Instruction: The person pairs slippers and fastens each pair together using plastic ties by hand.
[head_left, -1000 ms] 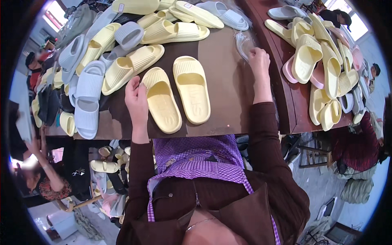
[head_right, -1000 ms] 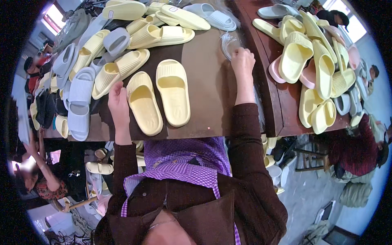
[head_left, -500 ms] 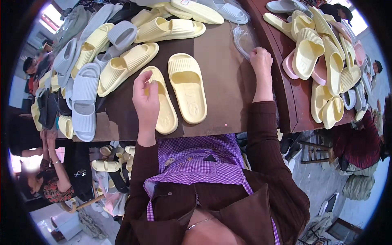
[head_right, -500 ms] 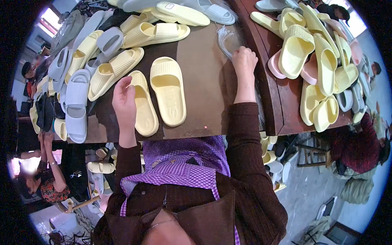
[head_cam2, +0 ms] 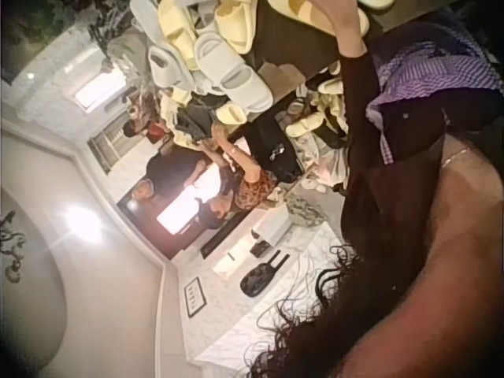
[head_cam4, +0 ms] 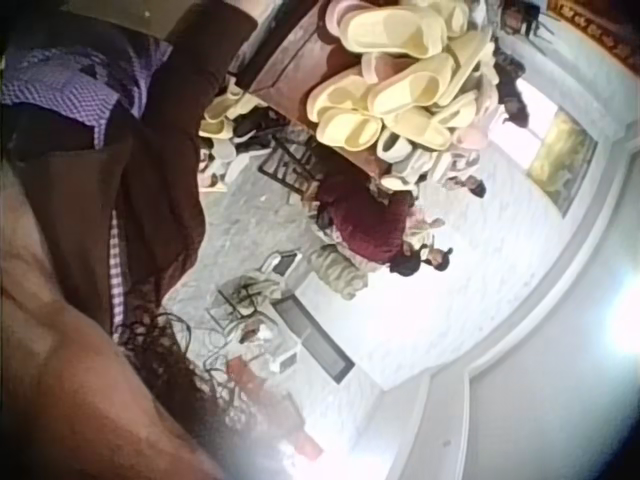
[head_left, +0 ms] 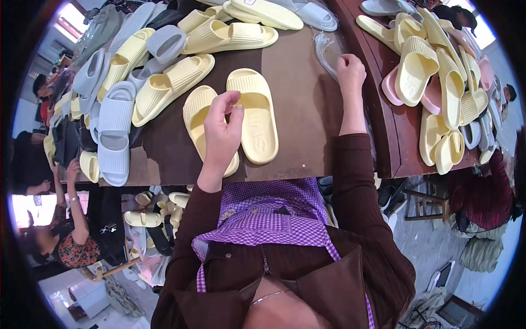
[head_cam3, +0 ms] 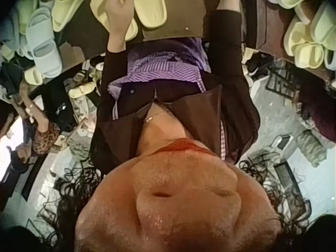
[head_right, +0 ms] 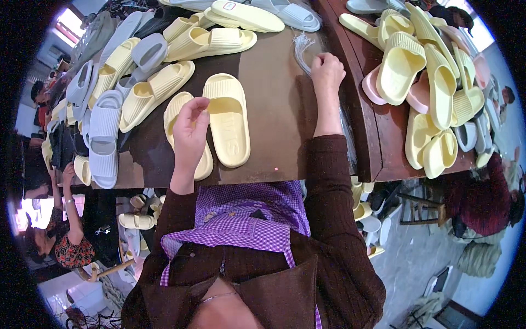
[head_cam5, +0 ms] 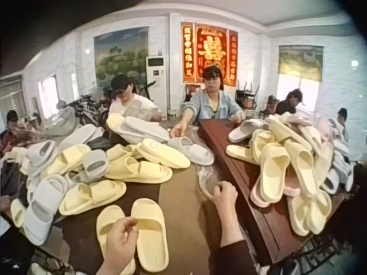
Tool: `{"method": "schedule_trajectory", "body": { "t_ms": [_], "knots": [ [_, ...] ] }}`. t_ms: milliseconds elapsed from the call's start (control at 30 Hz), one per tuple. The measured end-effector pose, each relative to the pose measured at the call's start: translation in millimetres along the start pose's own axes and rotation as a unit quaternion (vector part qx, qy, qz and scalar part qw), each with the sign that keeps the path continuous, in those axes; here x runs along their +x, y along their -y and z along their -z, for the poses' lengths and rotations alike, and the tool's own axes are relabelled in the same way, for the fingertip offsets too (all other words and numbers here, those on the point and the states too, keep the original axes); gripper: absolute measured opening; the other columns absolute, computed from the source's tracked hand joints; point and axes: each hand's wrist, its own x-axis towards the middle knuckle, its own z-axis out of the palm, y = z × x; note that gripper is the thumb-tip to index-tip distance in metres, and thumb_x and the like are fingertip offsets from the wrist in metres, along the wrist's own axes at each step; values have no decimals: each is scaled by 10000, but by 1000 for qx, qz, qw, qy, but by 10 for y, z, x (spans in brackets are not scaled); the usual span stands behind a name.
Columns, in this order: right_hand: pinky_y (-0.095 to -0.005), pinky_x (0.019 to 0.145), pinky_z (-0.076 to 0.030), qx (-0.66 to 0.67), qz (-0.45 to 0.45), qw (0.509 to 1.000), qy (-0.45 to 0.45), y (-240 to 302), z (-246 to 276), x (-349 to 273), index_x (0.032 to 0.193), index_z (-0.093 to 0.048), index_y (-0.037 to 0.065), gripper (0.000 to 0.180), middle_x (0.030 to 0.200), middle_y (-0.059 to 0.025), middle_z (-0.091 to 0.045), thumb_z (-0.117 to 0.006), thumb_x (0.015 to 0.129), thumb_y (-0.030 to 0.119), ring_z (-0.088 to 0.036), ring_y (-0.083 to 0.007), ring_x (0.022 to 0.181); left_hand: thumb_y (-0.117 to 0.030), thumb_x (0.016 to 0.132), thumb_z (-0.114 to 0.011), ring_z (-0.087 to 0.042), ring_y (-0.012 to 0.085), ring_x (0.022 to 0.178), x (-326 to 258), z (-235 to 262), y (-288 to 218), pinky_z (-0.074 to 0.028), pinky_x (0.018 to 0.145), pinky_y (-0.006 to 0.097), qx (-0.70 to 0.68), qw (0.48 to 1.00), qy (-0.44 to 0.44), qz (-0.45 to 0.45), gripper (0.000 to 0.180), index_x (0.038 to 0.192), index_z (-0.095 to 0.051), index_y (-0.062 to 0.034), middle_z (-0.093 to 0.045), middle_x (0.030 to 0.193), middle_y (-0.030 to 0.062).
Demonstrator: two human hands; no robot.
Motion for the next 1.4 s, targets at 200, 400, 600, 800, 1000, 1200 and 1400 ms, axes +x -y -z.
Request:
{"method": "schedule_trajectory", "body": {
  "t_ms": [200,400,600,800,1000,1200,1400],
  "knots": [
    [-400,699,-468,219,31,975,-21,311,99,-15,832,-653,33,148,815,-155,-641,-606,780,164,-606,-310,773,-85,849,-573,-577,114,756,196,-254,-56,-467,687,239,-55,997,37,30,205,1011,-587,41,-620,843,70],
    [-343,686,-464,281,120,945,112,666,221,-218,859,-627,22,98,794,-116,-630,-624,790,92,-585,-251,744,-121,870,-571,-551,87,644,604,-813,-2,-454,576,210,-265,927,155,216,208,996,-593,43,-587,736,30],
    [-384,687,-464,294,190,922,168,757,175,-269,846,-626,31,87,818,-132,-628,-632,772,77,-581,-308,769,-128,865,-585,-552,99,601,716,-1048,176,-457,521,229,-308,916,63,248,149,931,-592,5,-586,723,33],
    [-374,681,-484,219,241,921,215,532,92,-233,861,-628,27,90,796,-157,-633,-618,780,65,-616,-318,750,-135,868,-588,-552,105,590,744,-865,238,-450,497,231,-283,931,4,233,125,861,-567,-12,-587,720,48],
    [-404,736,-482,42,98,963,249,88,92,-143,864,-648,71,155,838,-173,-638,-615,779,197,-609,-354,821,-122,879,-549,-527,100,543,841,-136,150,-433,466,227,-292,929,-152,169,134,830,-534,2,-575,697,59],
    [-370,709,-481,14,115,974,197,-7,86,-76,899,-644,43,145,810,-171,-639,-588,811,144,-618,-316,795,-124,903,-522,-525,115,556,655,548,74,-440,492,245,-324,896,-277,128,136,854,-523,2,-571,716,69],
    [-242,652,-454,285,78,931,216,780,347,-237,1014,-633,-5,189,738,-37,-601,-583,842,57,-560,-104,724,-127,914,-510,-529,116,562,178,504,-61,-446,507,247,-326,901,-249,144,132,869,-523,-4,-570,715,65]
  ]
}}
